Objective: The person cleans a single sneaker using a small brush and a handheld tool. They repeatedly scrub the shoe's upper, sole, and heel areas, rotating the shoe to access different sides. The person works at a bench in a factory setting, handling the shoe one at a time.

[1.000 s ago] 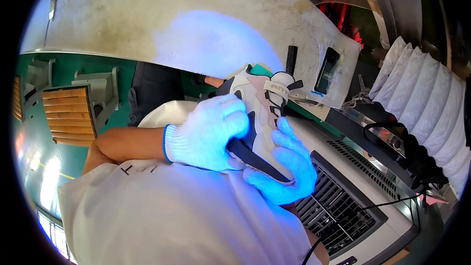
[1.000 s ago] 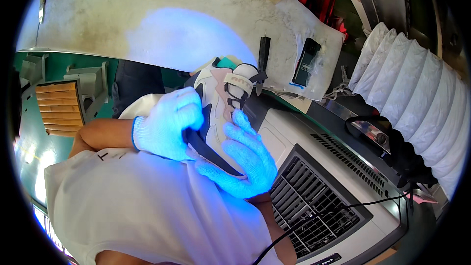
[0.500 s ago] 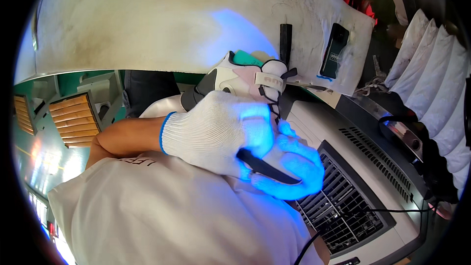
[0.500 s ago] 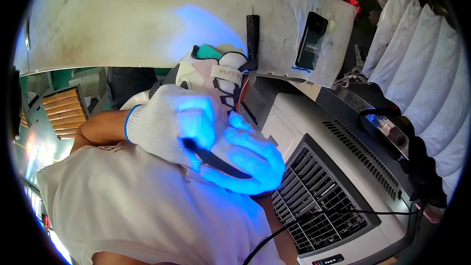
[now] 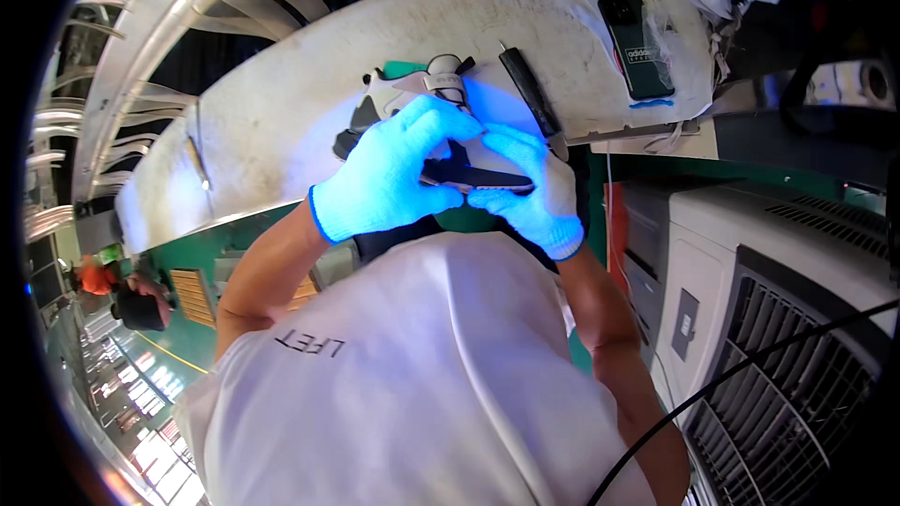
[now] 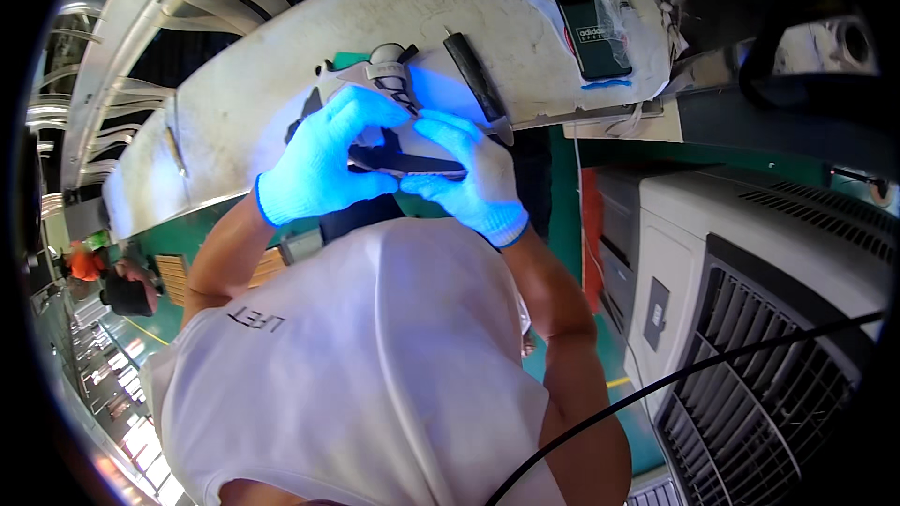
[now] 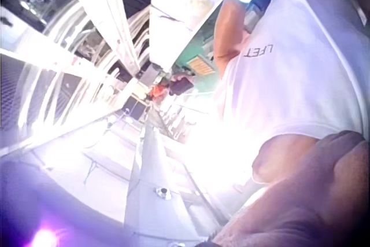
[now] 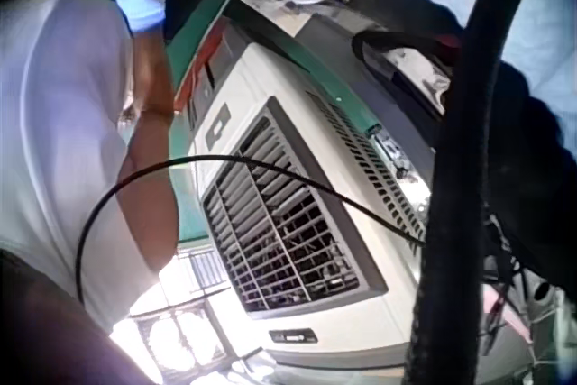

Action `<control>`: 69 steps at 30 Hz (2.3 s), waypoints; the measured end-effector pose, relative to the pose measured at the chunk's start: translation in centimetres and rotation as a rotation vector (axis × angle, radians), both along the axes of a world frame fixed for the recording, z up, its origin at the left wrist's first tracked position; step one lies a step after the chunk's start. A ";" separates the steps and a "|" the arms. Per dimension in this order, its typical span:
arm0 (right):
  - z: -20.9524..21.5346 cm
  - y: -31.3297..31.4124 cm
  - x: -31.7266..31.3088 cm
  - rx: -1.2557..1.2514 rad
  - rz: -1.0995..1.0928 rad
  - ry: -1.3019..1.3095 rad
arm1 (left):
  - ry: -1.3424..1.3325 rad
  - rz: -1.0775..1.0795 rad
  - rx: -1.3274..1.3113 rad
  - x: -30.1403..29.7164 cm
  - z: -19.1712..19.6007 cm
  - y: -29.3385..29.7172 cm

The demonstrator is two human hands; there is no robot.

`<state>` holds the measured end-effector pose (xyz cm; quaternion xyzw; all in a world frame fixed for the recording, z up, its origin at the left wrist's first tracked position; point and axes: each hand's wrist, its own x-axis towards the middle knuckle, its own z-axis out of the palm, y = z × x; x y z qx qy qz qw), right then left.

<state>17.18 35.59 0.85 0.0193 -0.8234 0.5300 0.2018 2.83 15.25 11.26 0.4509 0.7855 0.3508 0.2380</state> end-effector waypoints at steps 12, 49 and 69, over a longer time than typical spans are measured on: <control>0.3 1.2 -0.1 -0.110 0.021 -0.043 | 0.580 0.040 -0.401 0.2 0.3 -3.2; 4.2 -1.0 -2.2 0.131 -0.166 -0.006 | -0.011 0.063 -0.057 -3.9 0.2 1.7; 6.1 0.5 -3.8 0.656 0.091 -0.201 | -0.477 -0.051 0.103 -7.3 -1.5 -0.3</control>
